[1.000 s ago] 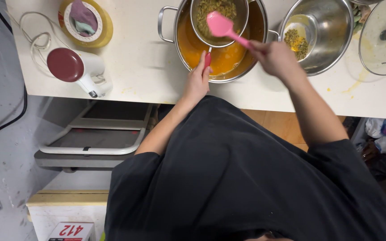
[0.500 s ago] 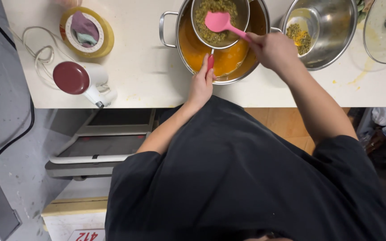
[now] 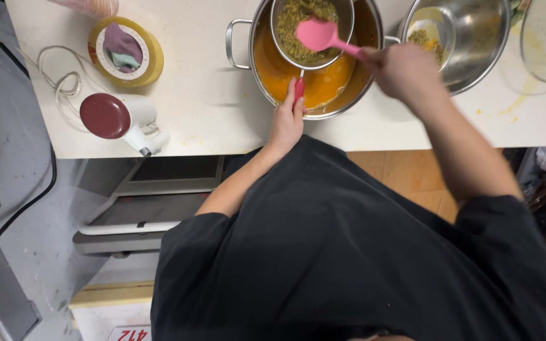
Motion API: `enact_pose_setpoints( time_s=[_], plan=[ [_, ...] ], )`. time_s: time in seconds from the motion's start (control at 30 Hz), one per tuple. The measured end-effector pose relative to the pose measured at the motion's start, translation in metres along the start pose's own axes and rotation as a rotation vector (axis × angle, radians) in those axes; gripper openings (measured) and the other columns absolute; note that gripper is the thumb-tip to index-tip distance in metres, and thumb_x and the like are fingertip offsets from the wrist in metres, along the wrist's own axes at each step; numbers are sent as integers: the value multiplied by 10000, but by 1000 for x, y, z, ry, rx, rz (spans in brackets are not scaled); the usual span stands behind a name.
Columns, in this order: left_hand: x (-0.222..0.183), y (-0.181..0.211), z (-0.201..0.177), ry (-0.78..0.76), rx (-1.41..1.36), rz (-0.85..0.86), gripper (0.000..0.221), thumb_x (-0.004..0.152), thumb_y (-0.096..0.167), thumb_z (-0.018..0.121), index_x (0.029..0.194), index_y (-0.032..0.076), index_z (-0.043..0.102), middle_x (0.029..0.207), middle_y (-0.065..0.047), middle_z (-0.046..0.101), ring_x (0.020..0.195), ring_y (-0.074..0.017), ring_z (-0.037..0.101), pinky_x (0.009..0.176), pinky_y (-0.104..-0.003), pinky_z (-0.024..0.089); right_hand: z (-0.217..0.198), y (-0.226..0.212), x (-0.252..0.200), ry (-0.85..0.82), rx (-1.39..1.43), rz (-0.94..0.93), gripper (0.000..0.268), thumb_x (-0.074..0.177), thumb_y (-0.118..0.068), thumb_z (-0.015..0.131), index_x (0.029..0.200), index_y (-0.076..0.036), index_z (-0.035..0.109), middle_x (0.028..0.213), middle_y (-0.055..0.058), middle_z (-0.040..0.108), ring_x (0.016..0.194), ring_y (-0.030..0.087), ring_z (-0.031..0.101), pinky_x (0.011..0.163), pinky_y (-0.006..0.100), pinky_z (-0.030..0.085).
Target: Straining passion fruit seeds from the juice using a fine-mesh sieve and a spatula.
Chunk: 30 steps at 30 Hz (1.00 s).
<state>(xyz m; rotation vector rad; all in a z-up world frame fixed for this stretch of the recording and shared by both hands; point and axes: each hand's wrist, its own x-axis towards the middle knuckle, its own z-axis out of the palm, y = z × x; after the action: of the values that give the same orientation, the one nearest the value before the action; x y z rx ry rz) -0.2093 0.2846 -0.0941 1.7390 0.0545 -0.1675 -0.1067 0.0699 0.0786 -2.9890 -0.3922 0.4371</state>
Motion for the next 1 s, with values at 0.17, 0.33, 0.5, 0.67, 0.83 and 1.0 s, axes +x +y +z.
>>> enact_pose_setpoints(
  time_s=[0.17, 0.33, 0.5, 0.67, 0.83, 1.0],
  plan=[
    [7, -1, -2, 0, 8, 7, 537, 1080, 150, 502, 1569, 2, 337, 789, -116, 698, 726, -223, 717, 741, -344, 567, -18, -1, -9, 10, -70, -3, 311, 1124, -463, 566, 1333, -311, 737, 833, 153, 713, 748, 364, 685, 655, 505, 552],
    [2, -4, -2, -11, 9, -2, 543, 1075, 150, 497, 1569, -2, 332, 783, -117, 700, 721, -221, 719, 735, -345, 567, 25, 3, 16, -25, 19, 16, 304, 1088, -434, 569, 1331, -347, 730, 816, 159, 708, 711, 376, 677, 648, 504, 550],
    [0, 4, -3, 3, 23, -12, 536, 1076, 154, 496, 1568, 10, 341, 774, -108, 704, 714, -212, 726, 724, -343, 571, -10, 16, 2, -167, -125, 53, 307, 1051, -440, 578, 1320, -388, 717, 789, 161, 714, 701, 371, 691, 647, 505, 559],
    [3, 7, -3, -4, 7, -5, 532, 1078, 154, 501, 1571, 25, 348, 759, -110, 685, 689, -215, 702, 708, -346, 566, 14, 17, 10, -40, 62, 46, 332, 1124, -459, 556, 1395, -333, 700, 844, 157, 713, 771, 348, 698, 738, 479, 572],
    [8, 5, -4, -1, 2, -16, 532, 1078, 158, 499, 1575, 45, 343, 737, -111, 673, 668, -216, 693, 685, -347, 560, 2, 2, 12, -120, -52, 7, 305, 1079, -468, 571, 1304, -344, 736, 753, 151, 704, 667, 366, 681, 626, 509, 552],
    [5, 9, -3, 17, 1, -25, 517, 1074, 161, 502, 1567, 75, 374, 730, -122, 670, 653, -225, 700, 662, -355, 558, -18, 18, 0, -43, -153, -27, 317, 1081, -455, 565, 1311, -329, 744, 772, 130, 708, 702, 368, 685, 613, 504, 556]
  ],
)
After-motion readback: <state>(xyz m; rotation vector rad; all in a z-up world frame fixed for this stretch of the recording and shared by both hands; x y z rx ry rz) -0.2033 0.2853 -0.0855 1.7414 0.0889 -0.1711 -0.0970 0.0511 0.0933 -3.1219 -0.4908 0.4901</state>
